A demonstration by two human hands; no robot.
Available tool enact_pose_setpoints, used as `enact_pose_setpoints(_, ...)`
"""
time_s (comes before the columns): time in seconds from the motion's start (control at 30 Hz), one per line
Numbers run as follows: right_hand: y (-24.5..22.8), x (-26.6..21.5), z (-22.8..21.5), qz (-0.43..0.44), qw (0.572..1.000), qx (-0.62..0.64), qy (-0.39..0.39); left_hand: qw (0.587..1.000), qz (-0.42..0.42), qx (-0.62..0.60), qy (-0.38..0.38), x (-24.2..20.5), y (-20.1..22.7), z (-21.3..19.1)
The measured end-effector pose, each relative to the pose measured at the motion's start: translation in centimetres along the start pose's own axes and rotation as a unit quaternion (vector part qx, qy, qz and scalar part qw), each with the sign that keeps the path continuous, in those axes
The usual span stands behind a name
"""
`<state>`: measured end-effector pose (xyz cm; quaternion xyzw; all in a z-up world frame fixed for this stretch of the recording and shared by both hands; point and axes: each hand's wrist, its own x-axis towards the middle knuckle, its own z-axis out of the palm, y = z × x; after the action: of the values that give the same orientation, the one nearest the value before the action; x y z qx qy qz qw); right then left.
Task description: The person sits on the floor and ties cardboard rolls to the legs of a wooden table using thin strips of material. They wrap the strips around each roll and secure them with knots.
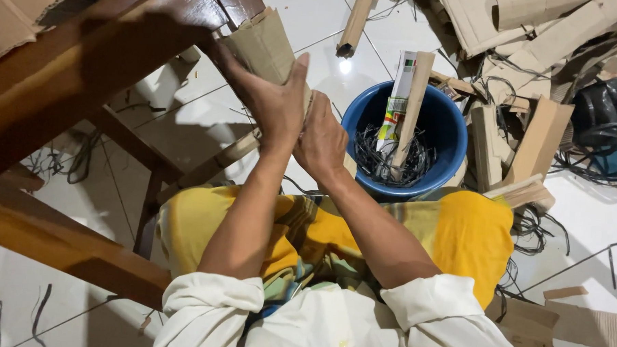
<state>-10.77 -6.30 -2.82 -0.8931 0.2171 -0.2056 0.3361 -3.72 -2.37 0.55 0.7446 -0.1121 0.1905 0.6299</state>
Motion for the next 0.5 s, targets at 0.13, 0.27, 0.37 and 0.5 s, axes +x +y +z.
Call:
enact_pose_setpoints(0.13,0.3,0.1,0.4,0.016,1.0,0.0,0.017,0.96,-0.274,-0.006,-0.057,1.9,3.3,0.2)
enact_pose_setpoints(0.27,0.5,0.2,0.7,-0.002,1.0,0.001,0.017,0.975,-0.198,-0.093,-0.029,2.0,2.3,0.1)
enact_pose_setpoints(0.37,0.5,0.3,0.7,0.009,1.0,-0.002,0.009,0.934,-0.239,-0.228,-0.136,3.2,0.1,-0.9)
enact_pose_setpoints(0.5,0.0,0.3,0.0,0.005,1.0,0.013,0.007,0.804,-0.235,-0.456,-0.299,5.3,-3.2,-2.0)
